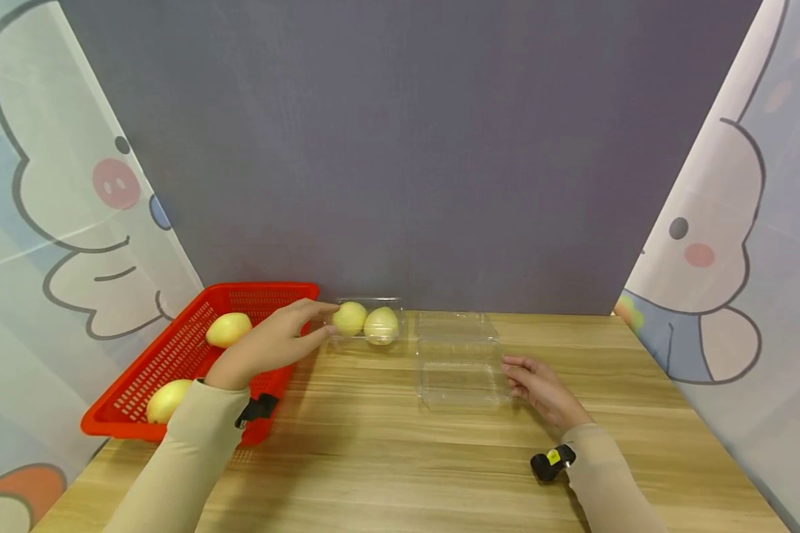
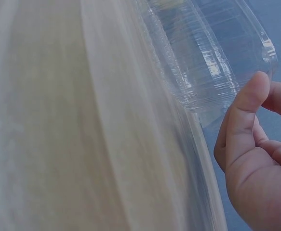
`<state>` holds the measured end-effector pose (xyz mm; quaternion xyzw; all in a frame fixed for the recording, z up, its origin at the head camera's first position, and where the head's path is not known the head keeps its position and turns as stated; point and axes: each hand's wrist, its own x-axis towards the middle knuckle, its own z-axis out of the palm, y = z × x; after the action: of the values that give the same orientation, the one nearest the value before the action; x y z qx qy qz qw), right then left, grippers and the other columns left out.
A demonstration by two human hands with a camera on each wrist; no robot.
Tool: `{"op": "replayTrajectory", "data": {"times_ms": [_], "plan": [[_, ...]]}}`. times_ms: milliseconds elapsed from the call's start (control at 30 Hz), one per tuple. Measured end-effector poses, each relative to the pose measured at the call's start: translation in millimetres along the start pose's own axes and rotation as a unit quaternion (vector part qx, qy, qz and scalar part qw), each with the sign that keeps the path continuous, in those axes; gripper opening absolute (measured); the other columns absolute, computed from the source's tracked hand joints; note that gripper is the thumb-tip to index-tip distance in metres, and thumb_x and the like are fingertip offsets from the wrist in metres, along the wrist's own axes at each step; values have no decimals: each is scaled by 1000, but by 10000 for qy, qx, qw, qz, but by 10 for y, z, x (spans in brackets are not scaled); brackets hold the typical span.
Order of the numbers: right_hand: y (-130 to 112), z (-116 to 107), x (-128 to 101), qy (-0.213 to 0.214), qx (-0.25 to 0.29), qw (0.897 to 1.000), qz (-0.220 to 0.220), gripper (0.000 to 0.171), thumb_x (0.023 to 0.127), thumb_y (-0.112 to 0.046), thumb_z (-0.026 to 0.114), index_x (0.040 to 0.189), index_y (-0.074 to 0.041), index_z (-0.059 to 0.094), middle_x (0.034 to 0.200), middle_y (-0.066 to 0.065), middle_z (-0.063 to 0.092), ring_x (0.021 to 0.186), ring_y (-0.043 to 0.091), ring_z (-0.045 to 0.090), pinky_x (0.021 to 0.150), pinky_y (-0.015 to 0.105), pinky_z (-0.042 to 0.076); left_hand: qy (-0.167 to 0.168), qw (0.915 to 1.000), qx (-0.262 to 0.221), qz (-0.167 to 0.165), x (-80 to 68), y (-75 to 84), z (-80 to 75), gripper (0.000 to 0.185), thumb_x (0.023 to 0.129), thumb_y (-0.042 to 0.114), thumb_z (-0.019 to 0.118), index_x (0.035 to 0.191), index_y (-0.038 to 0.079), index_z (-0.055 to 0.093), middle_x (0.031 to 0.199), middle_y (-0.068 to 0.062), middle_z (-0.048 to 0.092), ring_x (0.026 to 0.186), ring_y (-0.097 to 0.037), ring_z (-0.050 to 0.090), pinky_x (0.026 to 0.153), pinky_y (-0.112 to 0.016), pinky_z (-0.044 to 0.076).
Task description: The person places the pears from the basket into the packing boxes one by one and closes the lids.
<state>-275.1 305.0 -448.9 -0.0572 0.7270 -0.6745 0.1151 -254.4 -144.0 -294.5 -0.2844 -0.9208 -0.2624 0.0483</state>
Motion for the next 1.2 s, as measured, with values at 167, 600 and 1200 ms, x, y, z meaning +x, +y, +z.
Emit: {"op": "replayTrajectory", "data": {"times_ms": [167,600,1200], "plan": [[8,-9,-4,-27,7,10000,-35,61,107,-16,51,147,19,22,105,7,50,81,6,49,68,19,51,20,9996,274,-38,-63,-76,-99,45,101,29,59,138,4,58,110,-3,60,96,-19,55,84,-39,49],[25,-33,-3,-7,-58,10000,-4,61,107,-18,51,147,18,23,105,5,50,81,5,50,69,19,51,-443,9950,829,-344,-210,-269,-292,42,101,26,58,136,2,59,136,-16,57,129,-38,49,104,-56,42],[40,-26,33,48,-56,10000,60,62,106,-18,52,148,17,24,104,6,50,80,5,50,68,19,51,-959,9748,1698,-1081,-397,-752,-609,38,95,24,64,123,-2,66,115,-19,67,104,-37,62,92,-56,49]]}}
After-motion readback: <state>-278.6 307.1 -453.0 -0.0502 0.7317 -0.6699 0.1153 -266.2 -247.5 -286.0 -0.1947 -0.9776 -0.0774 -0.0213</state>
